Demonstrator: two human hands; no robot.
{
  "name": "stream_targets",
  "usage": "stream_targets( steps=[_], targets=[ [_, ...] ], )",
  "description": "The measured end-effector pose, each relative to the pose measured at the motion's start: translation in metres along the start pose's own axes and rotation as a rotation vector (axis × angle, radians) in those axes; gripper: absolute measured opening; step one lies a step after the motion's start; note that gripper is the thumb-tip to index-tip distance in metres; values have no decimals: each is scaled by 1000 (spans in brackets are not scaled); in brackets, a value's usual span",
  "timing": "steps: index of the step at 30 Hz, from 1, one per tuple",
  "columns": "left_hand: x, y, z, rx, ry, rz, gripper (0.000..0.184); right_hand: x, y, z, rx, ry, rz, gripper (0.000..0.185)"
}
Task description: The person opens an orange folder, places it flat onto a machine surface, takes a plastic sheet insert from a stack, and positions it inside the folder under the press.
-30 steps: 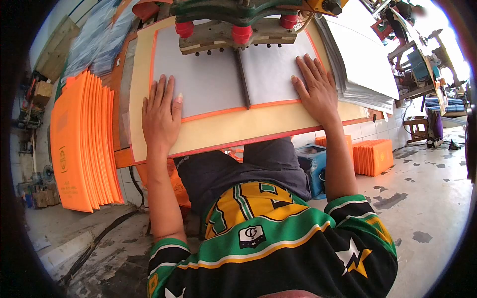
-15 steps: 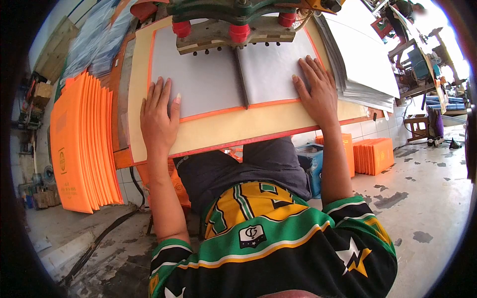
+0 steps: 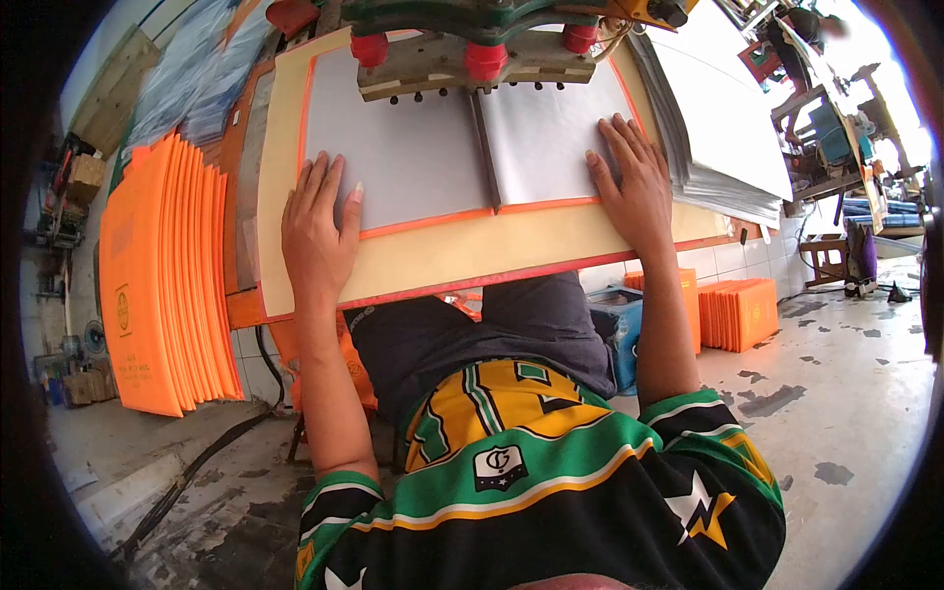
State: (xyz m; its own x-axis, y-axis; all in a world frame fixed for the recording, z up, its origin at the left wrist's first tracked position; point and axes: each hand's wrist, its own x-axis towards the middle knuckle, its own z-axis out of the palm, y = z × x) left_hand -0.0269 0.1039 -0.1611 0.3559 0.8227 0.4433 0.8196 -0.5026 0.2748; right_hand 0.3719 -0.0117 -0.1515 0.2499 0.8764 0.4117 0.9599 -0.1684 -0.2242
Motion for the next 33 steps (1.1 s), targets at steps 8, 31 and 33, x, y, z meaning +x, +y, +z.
stream_targets(
  steps=[8,31,33],
  targets=[
    [1,1,-4,27,-5,33,52,0,1,0,3,-5,-4,58],
    [1,3,-4,37,-4,15,51,1,1,2,-19,11,3,57],
    [2,4,-6,24,-2,21,51,1,-1,-1,11,12,-5,57]
  ],
)
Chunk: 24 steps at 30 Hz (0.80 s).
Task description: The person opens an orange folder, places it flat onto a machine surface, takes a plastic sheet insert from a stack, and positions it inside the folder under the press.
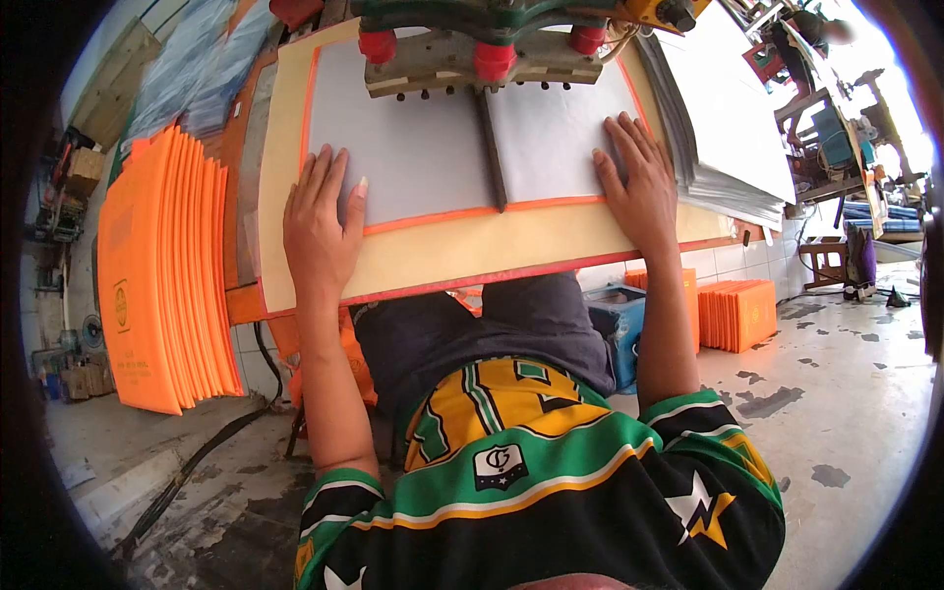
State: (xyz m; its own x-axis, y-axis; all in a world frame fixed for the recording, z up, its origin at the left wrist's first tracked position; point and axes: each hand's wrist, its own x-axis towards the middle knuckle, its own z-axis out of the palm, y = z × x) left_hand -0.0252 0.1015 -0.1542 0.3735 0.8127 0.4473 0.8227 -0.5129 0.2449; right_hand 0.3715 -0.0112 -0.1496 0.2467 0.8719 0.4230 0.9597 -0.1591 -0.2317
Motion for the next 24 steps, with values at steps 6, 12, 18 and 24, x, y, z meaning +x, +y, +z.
stream_targets(
  steps=[6,12,18,24],
  targets=[
    [1,-1,0,-7,0,5,51,1,3,1,-2,7,-16,56],
    [0,-2,3,7,-1,3,50,-1,2,4,12,8,15,56],
    [0,-1,2,4,3,8,50,0,0,2,1,1,28,55],
    [1,-2,2,-2,3,9,50,0,0,1,8,12,18,55]
  ],
)
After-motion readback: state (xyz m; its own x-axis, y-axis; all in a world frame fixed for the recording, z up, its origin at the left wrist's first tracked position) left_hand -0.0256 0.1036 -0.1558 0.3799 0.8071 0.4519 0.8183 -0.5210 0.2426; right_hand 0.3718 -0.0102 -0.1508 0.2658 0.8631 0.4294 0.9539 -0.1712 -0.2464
